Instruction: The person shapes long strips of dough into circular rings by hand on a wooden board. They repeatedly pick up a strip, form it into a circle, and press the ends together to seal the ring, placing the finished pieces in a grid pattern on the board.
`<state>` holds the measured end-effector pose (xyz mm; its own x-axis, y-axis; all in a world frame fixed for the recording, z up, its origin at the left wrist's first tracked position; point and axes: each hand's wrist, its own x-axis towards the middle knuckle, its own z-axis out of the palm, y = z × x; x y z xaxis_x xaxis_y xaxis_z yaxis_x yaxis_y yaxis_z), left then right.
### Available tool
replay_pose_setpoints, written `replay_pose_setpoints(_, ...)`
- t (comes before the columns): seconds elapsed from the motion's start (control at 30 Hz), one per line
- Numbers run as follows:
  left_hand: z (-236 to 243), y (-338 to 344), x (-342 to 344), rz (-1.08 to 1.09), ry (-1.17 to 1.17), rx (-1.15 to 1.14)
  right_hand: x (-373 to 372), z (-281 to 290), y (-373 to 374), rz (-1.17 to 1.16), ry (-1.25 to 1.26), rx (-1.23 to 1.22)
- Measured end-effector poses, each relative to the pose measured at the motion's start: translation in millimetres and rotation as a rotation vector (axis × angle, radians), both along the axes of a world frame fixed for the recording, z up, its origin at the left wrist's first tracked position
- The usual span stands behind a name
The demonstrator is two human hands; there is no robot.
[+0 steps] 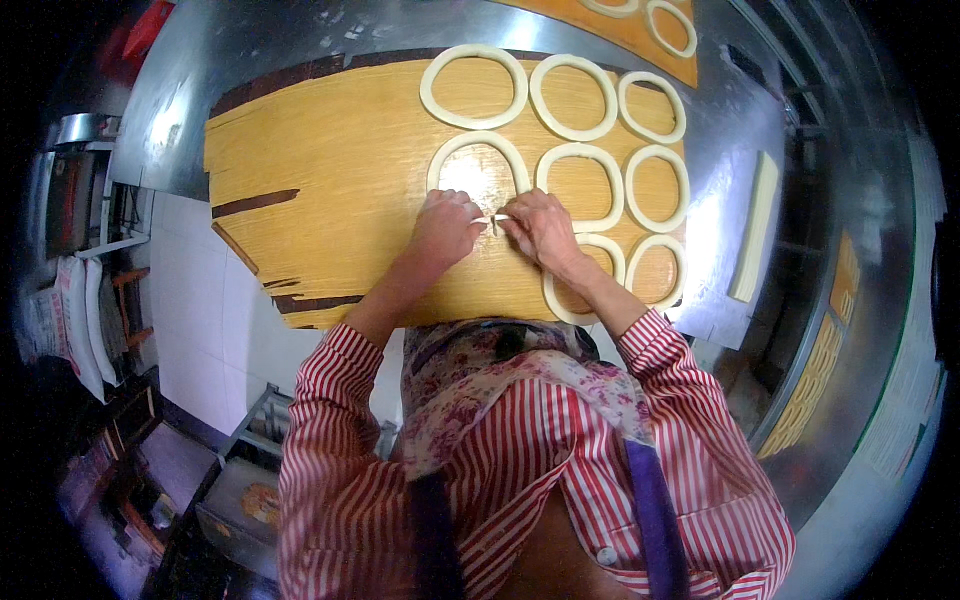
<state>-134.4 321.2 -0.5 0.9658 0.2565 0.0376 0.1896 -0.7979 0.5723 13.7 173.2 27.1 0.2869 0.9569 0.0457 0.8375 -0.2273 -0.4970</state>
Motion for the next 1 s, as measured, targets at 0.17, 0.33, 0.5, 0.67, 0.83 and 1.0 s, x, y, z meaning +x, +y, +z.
replay_pose_setpoints(0.17, -5.6, -0.8, 0.4, 0.099, -0.110, -0.120, -2.1, -1.9, 3.5, -0.090, 0.049, 0.019)
replay_pose_setpoints(0.33, -9.9, -4.2, 0.5, 0.121, -0.179, -0.108, -6.0, -4.8, 7.0, -0.113, 0.035, 0.031)
replay_pose_setpoints(0.5, -14.8, -7.7, -0.2, 0.124, -0.252, -0.092, -7.5, -14.3, 6.4, -0.109, 0.021, 0.033)
replay_pose_setpoints(0.67, -20.5, -11.0, -0.1, 0.122, -0.334, -0.017, -10.4, -7.9, 9.2, -0.071, -0.020, 0.006)
replay_pose_setpoints(0.83, -20.1, -12.6, 0.2, 0.101, -0.293, -0.003, -11.0, -13.2, 8.8, -0.011, -0.081, 0.046)
replay_pose_setpoints(1.0, -18.7, -12.0, -1.4, 0.101, -0.258, -0.022, -8.0, -4.9, 8.5, 0.007, -0.051, -0.013)
